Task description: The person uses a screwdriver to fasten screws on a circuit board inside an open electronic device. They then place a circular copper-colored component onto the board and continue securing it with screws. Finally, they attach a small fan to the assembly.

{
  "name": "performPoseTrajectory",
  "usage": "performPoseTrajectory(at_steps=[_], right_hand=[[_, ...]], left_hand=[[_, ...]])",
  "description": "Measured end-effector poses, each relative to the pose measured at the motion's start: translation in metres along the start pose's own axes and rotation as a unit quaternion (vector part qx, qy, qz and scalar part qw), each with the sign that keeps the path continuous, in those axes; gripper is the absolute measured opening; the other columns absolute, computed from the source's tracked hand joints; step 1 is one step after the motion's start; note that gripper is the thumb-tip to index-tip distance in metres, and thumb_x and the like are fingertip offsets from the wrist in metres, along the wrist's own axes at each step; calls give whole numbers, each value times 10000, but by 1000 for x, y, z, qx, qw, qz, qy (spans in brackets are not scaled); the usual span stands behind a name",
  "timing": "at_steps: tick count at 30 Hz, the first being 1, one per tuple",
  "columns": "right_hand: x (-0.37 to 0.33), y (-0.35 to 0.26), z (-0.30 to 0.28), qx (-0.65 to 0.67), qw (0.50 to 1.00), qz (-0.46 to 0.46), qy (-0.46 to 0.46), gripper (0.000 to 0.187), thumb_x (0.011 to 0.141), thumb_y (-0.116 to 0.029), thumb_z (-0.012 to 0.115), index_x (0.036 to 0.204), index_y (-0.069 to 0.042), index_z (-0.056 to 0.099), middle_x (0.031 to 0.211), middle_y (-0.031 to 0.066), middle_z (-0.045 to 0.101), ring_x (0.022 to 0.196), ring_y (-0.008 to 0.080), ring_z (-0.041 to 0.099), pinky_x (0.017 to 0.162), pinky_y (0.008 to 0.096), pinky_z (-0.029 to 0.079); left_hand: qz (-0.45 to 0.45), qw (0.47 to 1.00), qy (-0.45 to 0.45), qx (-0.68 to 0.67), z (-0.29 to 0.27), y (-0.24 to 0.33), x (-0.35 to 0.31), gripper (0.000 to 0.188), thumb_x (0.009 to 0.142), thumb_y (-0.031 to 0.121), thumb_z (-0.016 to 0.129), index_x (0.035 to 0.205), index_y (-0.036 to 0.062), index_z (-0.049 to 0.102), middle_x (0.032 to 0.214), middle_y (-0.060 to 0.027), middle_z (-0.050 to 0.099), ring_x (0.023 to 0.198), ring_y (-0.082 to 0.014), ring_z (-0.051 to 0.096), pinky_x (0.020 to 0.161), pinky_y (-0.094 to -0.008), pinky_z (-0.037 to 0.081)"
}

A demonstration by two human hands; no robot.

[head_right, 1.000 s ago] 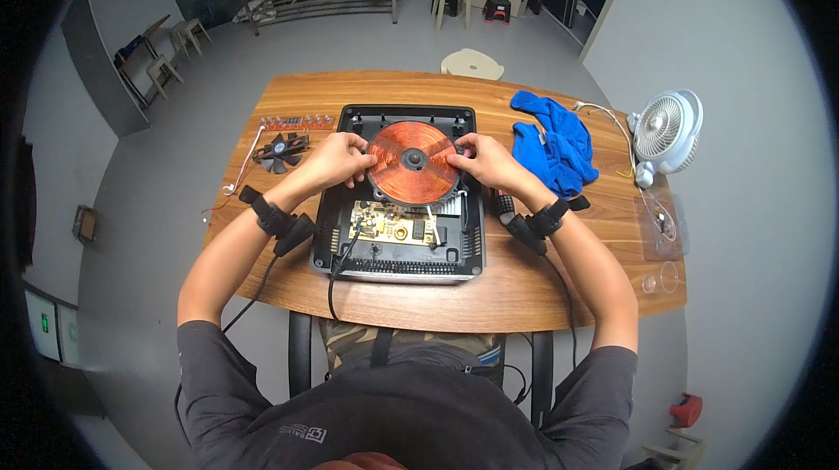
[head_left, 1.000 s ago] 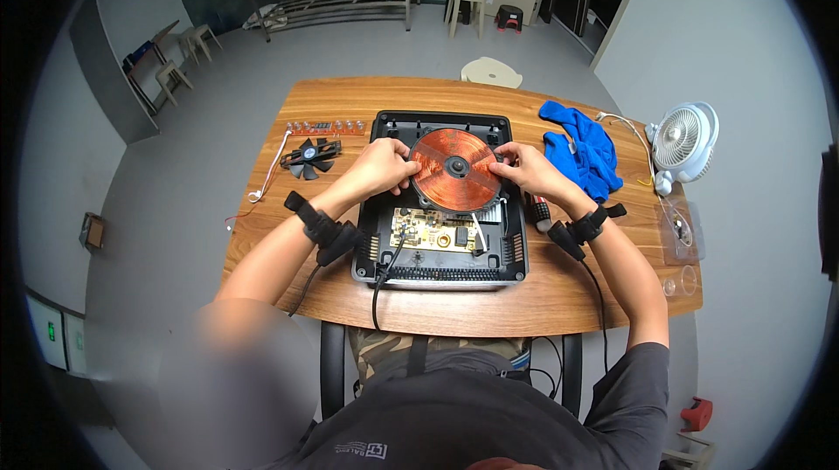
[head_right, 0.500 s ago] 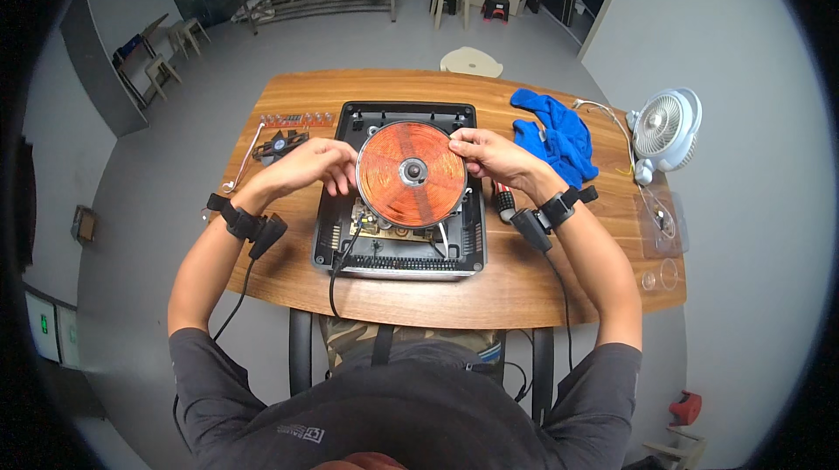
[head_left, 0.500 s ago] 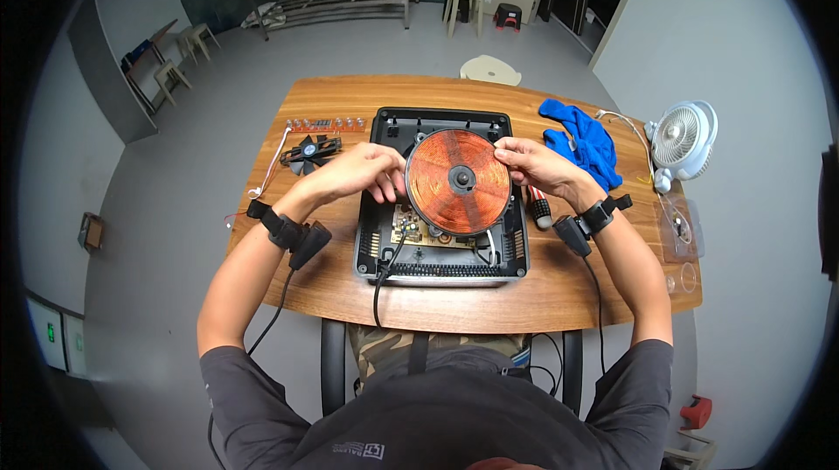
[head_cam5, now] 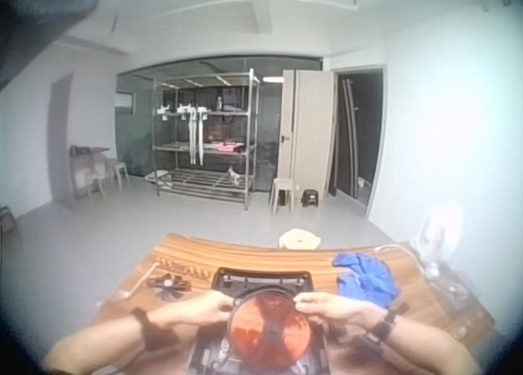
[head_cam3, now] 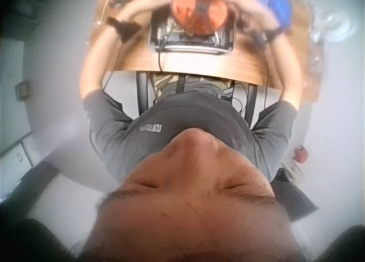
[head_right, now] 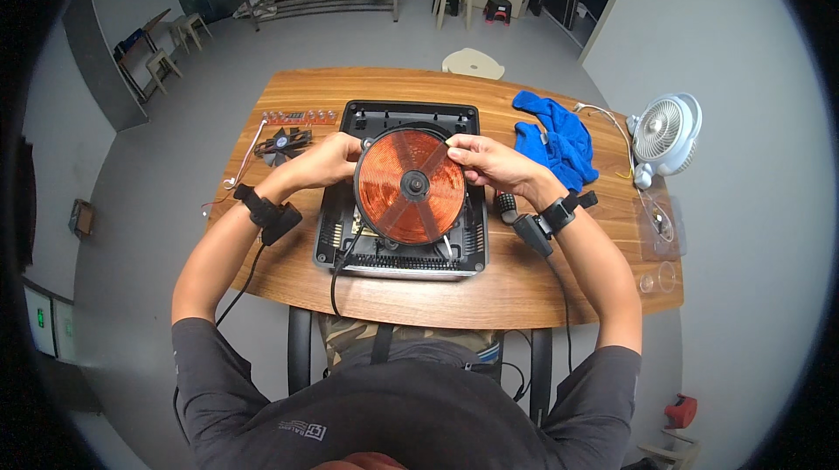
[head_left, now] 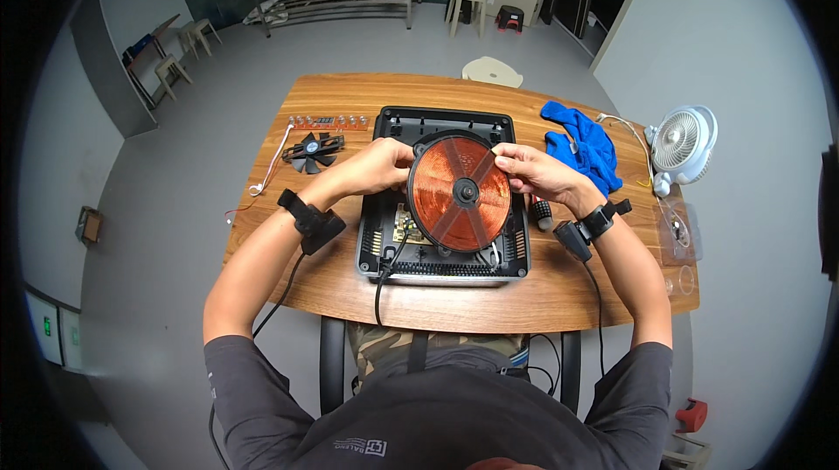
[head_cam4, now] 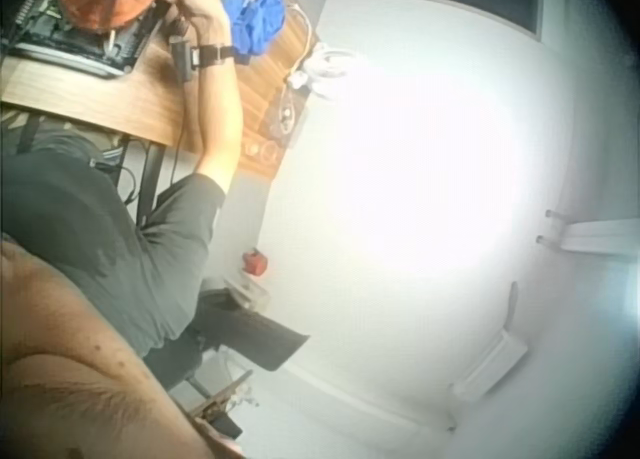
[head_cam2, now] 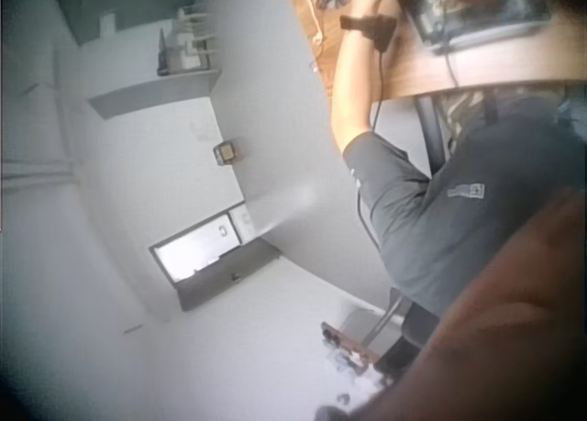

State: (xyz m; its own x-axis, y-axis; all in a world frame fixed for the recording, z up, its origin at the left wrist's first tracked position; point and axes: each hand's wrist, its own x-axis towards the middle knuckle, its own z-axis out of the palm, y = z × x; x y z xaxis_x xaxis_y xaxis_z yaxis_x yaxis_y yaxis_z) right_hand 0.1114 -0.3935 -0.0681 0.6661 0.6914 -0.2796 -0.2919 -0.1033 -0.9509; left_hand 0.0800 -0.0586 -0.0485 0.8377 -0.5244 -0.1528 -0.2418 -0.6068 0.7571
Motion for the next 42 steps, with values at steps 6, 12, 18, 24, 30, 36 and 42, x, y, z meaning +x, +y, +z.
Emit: performPoseTrajectory(at_steps=[6, 12, 18, 24, 30, 36, 42], right_hand=[[-2, -5, 6, 18, 1000, -2, -11, 157, 1095, -264, 586, 1141, -114, 598, 852, -89, 497, 646, 2, 420, 527, 162, 303], [0, -2, 4, 23, 1000, -5, -16, 142, 1093, -259, 592, 1107, -118, 597, 852, -82, 506, 637, 3, 416, 516, 162, 299], [3, 0, 2, 36, 999, 4, -4, 147, 1089, -269, 600, 1096, -122, 600, 840, -83, 505, 653, 5, 419, 514, 159, 302], [7, 9, -11, 51, 998, 12, 20, 134, 1094, -256, 587, 1022, -145, 606, 840, -100, 512, 658, -10, 428, 519, 145, 316], [11, 16, -12, 50, 997, 28, 45, 134, 1098, -255, 578, 1024, -145, 598, 839, -95, 502, 661, -5, 418, 515, 149, 300], [10, 20, -13, 49, 997, 35, 55, 136, 1100, -254, 573, 1022, -143, 576, 837, -82, 481, 660, 11, 402, 505, 163, 275], [12, 22, -13, 45, 997, 33, 57, 141, 1099, -261, 577, 1017, -146, 582, 827, -90, 477, 649, 5, 395, 498, 171, 266]], left_hand=[[50, 997, -14, 66, 3, -13, -3, 273, 973, 241, 741, 1040, -24, 738, 740, -46, 675, 674, -101, 629, 626, -311, 537], [27, 994, -89, 49, 2, -22, -4, 233, 958, 198, 758, 1057, -12, 763, 785, -66, 728, 695, -118, 670, 662, -310, 565], [-2, 996, -93, -5, -4, -30, -17, 149, 920, 133, 793, 1005, 12, 806, 814, -53, 772, 706, -95, 692, 656, -268, 559], [-34, 996, -75, -31, 6, -33, -24, 116, 903, 89, 798, 951, -17, 789, 790, -50, 770, 696, -90, 708, 618, -244, 567], [-12, 998, -62, 17, 24, -36, -18, 141, 877, 58, 807, 957, -55, 774, 787, -82, 769, 716, -109, 730, 641, -270, 592], [4, 998, -56, 16, 20, -42, -17, 159, 889, 72, 801, 1001, -40, 791, 818, -94, 782, 705, -114, 727, 664, -272, 591], [1, 999, -41, 28, 24, -44, -15, 142, 876, 85, 810, 963, -27, 793, 793, -83, 774, 677, -115, 713, 645, -274, 577]])
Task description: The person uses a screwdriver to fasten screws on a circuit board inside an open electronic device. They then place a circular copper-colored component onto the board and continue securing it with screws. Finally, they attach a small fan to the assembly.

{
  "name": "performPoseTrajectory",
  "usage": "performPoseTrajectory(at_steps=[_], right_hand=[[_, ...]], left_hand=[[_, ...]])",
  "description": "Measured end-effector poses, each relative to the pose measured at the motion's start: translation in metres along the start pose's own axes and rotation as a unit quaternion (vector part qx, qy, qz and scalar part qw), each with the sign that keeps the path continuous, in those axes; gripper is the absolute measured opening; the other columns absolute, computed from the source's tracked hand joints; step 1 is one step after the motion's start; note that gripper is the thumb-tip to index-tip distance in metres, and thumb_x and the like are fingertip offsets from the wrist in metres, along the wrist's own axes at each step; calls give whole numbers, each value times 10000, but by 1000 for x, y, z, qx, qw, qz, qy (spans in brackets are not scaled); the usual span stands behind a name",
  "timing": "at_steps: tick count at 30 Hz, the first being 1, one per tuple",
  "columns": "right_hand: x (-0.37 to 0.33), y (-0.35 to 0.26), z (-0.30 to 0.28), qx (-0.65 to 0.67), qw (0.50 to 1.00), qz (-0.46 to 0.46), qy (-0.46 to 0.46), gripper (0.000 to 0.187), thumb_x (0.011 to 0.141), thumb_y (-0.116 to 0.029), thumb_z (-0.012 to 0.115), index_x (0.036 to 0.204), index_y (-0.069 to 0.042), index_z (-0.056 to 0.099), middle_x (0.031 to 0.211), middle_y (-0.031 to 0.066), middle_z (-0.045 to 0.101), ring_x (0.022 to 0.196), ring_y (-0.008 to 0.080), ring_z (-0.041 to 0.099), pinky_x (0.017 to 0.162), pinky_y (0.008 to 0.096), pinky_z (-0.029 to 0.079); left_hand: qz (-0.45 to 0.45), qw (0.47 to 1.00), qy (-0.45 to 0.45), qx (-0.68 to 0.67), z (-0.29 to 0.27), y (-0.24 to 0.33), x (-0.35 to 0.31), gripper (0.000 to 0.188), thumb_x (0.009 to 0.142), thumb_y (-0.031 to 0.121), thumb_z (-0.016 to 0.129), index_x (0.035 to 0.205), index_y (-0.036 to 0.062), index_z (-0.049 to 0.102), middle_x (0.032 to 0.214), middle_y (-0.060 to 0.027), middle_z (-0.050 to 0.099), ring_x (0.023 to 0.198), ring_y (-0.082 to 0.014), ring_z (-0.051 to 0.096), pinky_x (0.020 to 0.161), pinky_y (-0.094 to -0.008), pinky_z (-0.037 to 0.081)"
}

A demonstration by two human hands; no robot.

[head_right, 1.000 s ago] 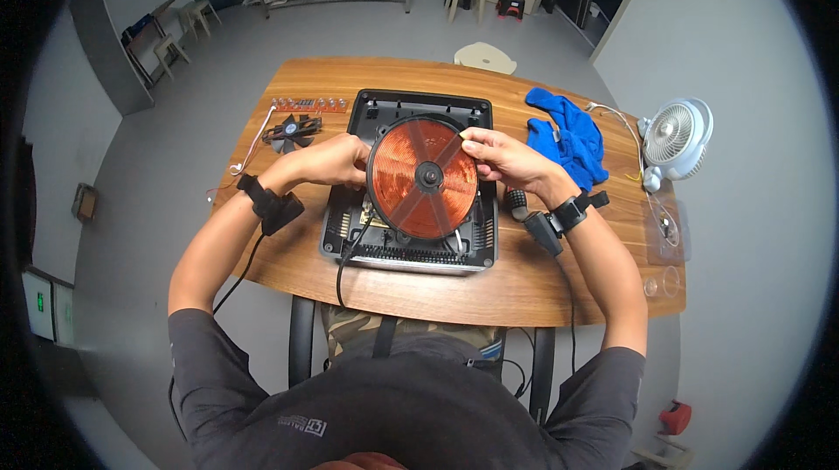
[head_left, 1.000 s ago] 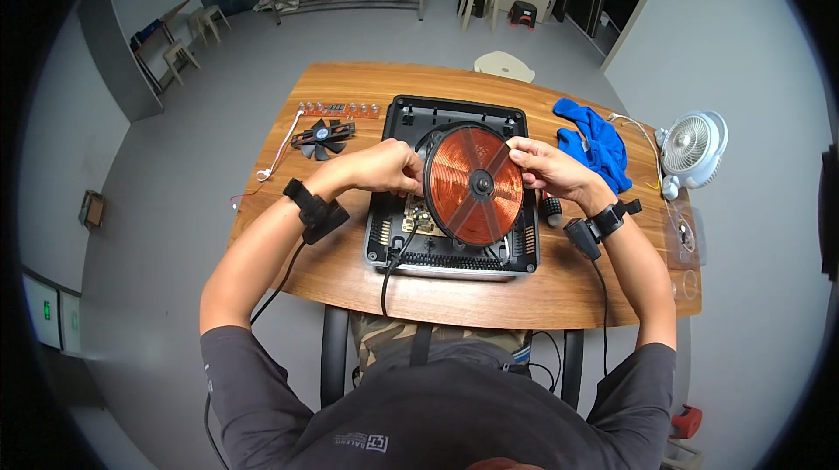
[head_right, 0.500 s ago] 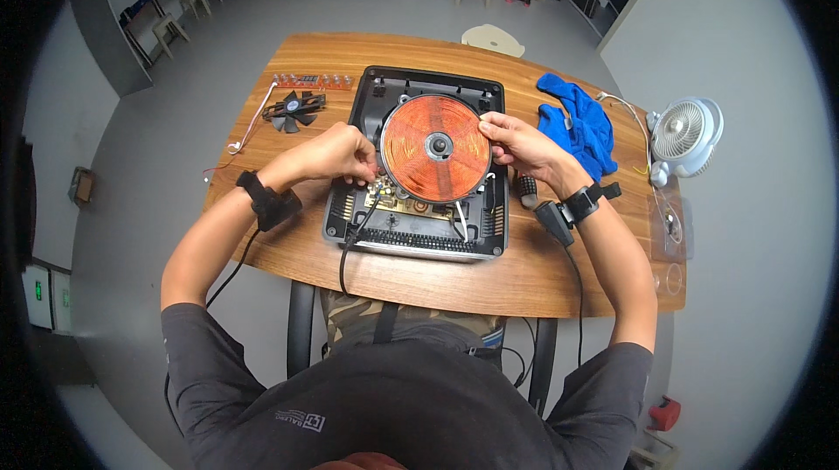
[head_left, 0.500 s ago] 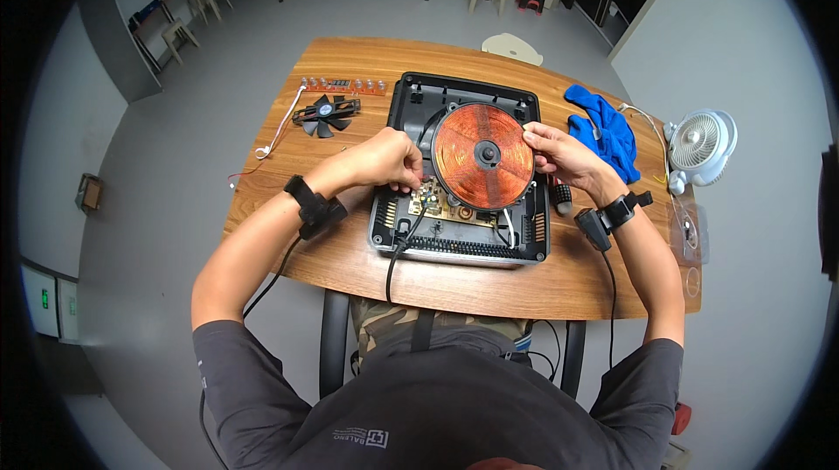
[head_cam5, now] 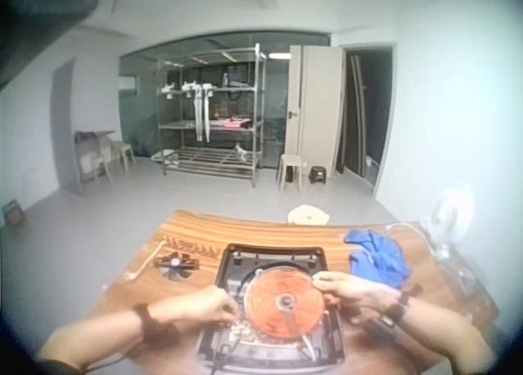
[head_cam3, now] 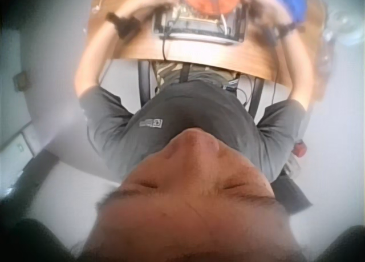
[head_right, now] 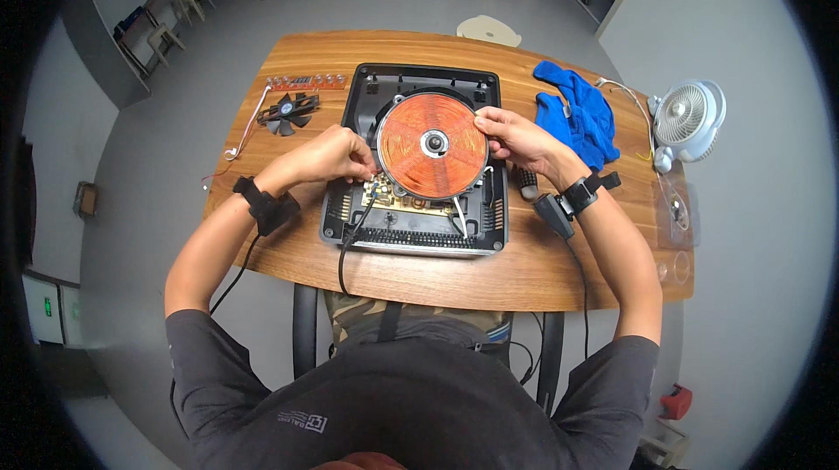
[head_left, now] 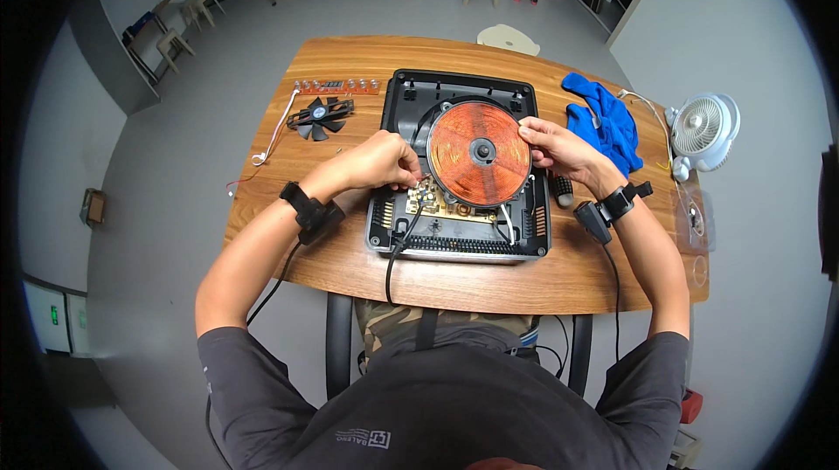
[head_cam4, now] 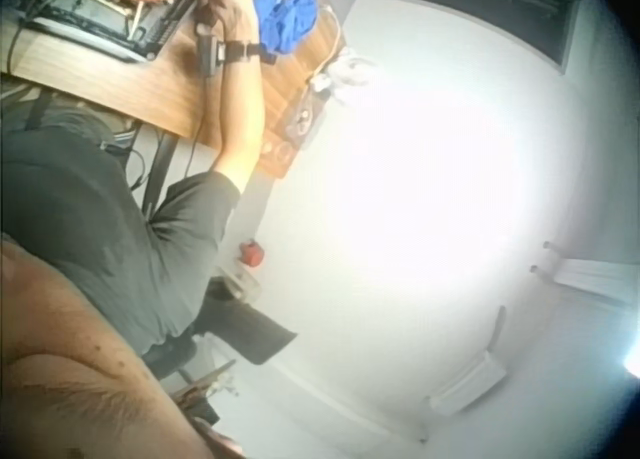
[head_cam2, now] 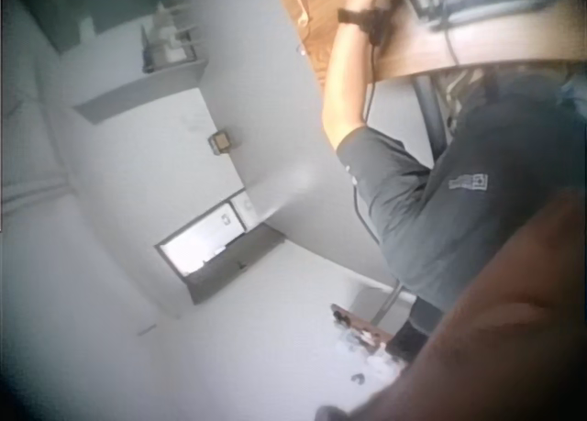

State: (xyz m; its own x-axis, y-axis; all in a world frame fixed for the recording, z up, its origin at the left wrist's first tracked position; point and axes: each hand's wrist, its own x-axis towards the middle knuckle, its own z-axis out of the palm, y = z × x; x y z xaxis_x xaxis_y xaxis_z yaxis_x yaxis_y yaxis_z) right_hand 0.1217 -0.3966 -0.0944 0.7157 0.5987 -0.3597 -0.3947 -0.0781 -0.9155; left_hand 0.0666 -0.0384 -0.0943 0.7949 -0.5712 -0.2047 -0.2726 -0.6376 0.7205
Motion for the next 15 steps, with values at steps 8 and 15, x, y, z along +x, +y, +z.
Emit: performPoseTrajectory(at_steps=[8, 15], right_hand=[[-1, 3, -4, 6, 1000, -9, -6, 149, 1096, -277, 582, 1034, -142, 590, 832, -93, 495, 637, -4, 409, 491, 160, 280], [0, 3, 0, -38, 999, -7, 12, 168, 1090, -282, 594, 1061, -117, 605, 836, -90, 510, 647, -5, 444, 511, 153, 373]], left_hand=[[8, 999, 4, 33, 3, -2, 5, 152, 832, 102, 841, 908, -17, 785, 776, -88, 769, 697, -133, 726, 658, -298, 574], [28, 998, 22, 59, 5, 2, 5, 169, 790, 93, 869, 889, -15, 783, 782, -118, 769, 710, -165, 736, 676, -311, 579]])
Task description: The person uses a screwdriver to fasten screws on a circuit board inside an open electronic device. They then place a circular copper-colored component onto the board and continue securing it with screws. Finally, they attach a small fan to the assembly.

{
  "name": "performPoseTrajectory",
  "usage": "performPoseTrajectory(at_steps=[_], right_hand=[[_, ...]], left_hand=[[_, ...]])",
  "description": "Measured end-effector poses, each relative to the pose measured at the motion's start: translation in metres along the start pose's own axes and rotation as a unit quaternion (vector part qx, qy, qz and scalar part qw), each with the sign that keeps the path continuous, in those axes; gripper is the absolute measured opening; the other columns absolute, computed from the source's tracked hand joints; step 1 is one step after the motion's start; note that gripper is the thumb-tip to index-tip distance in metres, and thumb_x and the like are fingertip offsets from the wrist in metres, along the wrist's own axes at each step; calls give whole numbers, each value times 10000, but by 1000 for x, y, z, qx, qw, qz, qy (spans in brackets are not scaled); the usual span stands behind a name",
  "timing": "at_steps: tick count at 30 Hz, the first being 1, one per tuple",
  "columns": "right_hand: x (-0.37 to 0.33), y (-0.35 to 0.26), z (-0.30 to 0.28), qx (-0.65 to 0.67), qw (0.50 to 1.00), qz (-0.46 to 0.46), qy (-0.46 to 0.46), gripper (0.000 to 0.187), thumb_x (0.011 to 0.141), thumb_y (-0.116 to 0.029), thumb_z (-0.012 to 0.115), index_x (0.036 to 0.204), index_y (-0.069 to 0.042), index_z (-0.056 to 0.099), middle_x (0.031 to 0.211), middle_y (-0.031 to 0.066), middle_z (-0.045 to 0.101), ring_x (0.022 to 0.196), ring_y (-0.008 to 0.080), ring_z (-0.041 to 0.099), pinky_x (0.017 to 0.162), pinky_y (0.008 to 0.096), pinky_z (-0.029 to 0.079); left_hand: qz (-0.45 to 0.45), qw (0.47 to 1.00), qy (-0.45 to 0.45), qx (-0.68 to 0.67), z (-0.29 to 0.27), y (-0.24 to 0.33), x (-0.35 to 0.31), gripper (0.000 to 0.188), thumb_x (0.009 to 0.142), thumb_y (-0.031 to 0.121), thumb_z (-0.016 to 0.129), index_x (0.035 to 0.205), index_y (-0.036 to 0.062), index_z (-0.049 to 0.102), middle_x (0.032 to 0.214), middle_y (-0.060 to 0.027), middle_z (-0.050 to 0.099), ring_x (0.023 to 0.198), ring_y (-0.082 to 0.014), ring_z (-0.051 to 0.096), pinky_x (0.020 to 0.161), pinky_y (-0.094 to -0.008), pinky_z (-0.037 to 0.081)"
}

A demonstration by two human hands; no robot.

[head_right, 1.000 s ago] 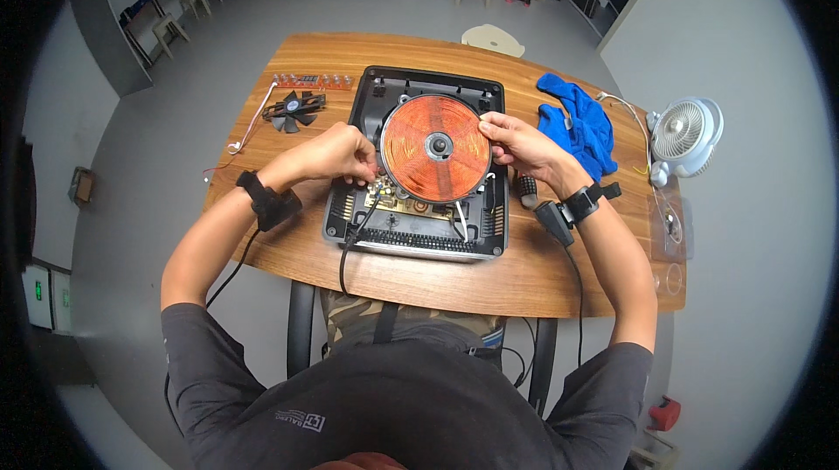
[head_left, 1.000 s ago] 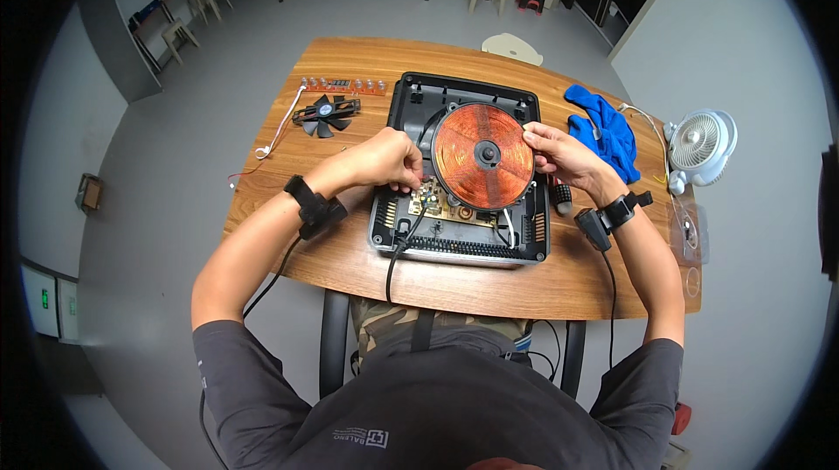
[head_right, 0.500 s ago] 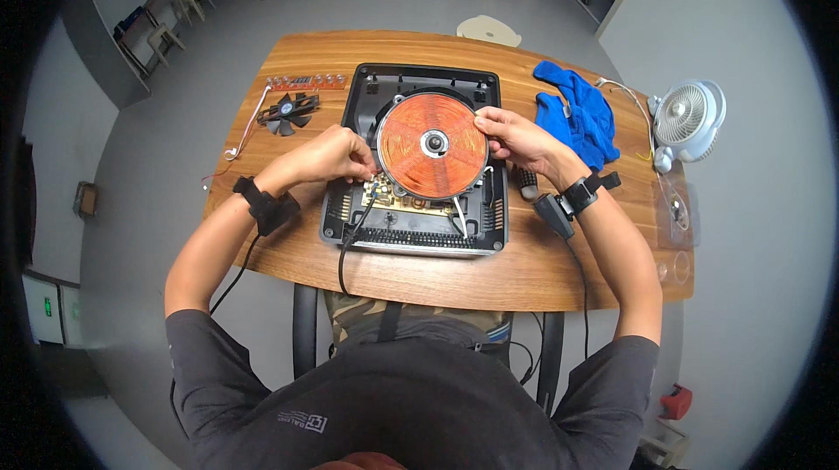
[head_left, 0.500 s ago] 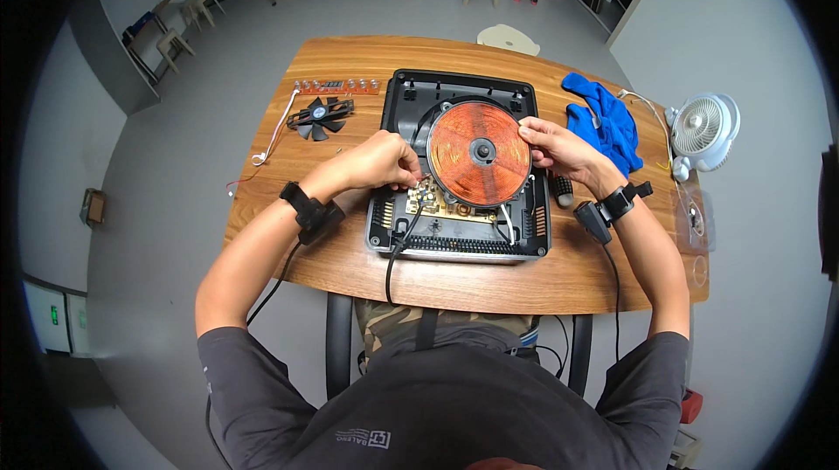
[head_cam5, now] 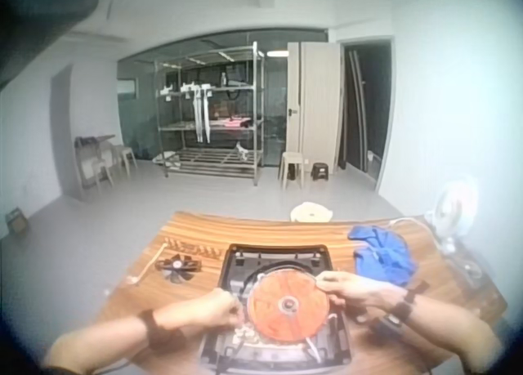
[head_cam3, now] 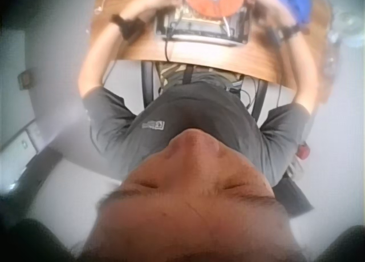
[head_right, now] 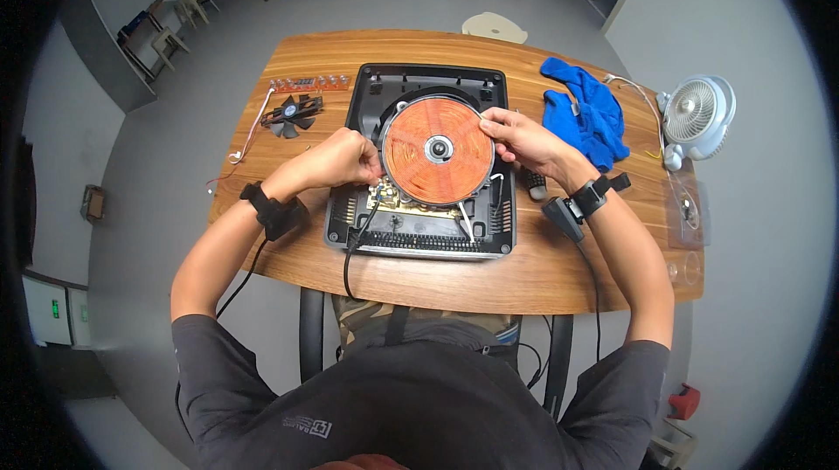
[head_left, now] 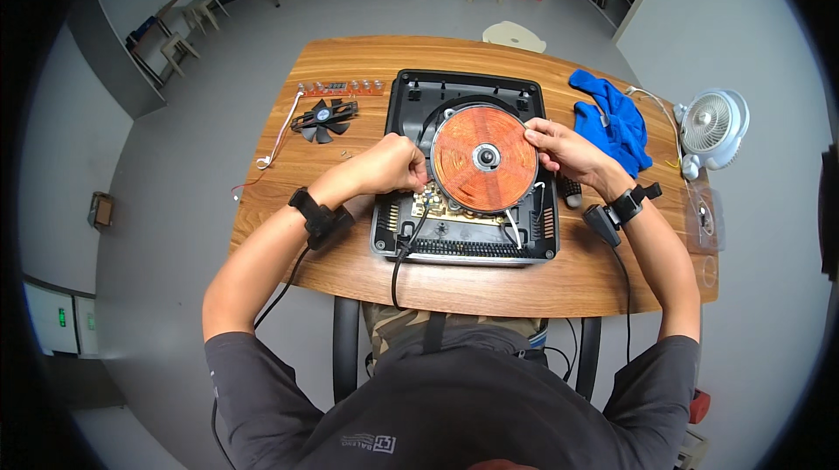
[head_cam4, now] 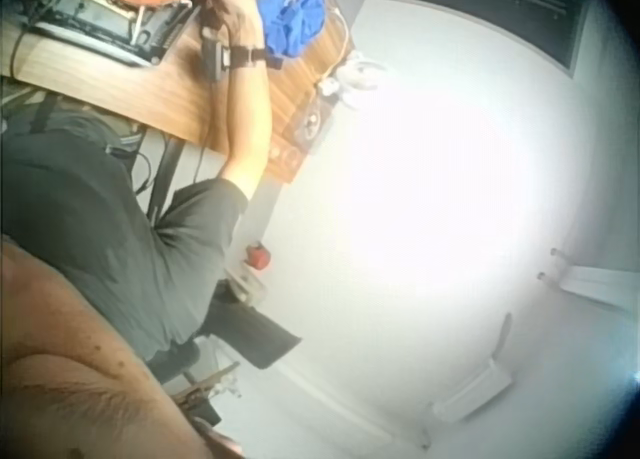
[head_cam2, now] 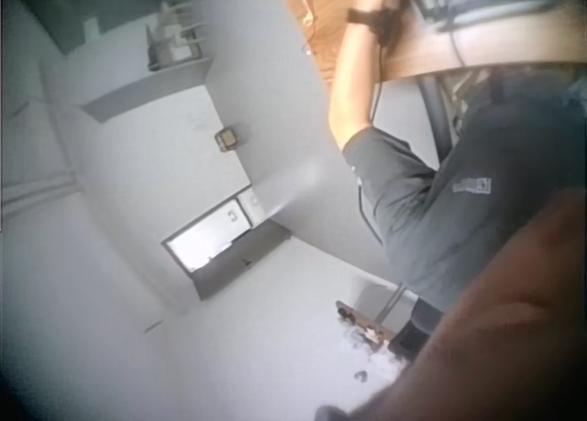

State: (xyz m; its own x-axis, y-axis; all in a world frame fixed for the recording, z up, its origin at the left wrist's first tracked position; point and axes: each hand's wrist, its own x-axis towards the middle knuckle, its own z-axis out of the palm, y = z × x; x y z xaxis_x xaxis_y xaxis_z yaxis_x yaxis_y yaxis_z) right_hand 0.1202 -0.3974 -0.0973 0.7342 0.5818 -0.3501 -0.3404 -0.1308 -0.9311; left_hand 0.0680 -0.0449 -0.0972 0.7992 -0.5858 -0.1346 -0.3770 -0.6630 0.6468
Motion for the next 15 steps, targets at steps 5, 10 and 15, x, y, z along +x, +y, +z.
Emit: performPoseTrajectory(at_steps=[5, 10, 15], right_hand=[[1, 2, -1, 3, 1000, -8, -4, 170, 1086, -289, 601, 1087, -119, 602, 838, -93, 531, 618, -17, 462, 494, 149, 373], [-1, 1, 0, 2, 1000, -6, -4, 177, 1094, -277, 586, 1106, -102, 613, 845, -81, 534, 633, -8, 465, 512, 156, 393], [-1, 2, 1, -2, 1000, -12, -3, 193, 1095, -272, 582, 1127, -84, 617, 854, -70, 544, 633, 1, 464, 524, 163, 409]], left_hand=[[-31, 999, -1, 7, 0, 2, 3, 161, 773, 76, 878, 864, -21, 785, 777, -120, 771, 715, -165, 742, 679, -314, 582], [-89, 995, -41, -1, -8, 14, 9, 145, 759, 72, 885, 828, -16, 792, 776, -119, 777, 722, -170, 753, 675, -314, 583], [-92, 995, -31, 4, -3, 6, 12, 121, 752, 57, 882, 819, 2, 798, 738, -117, 763, 672, -181, 738, 642, -330, 581]])
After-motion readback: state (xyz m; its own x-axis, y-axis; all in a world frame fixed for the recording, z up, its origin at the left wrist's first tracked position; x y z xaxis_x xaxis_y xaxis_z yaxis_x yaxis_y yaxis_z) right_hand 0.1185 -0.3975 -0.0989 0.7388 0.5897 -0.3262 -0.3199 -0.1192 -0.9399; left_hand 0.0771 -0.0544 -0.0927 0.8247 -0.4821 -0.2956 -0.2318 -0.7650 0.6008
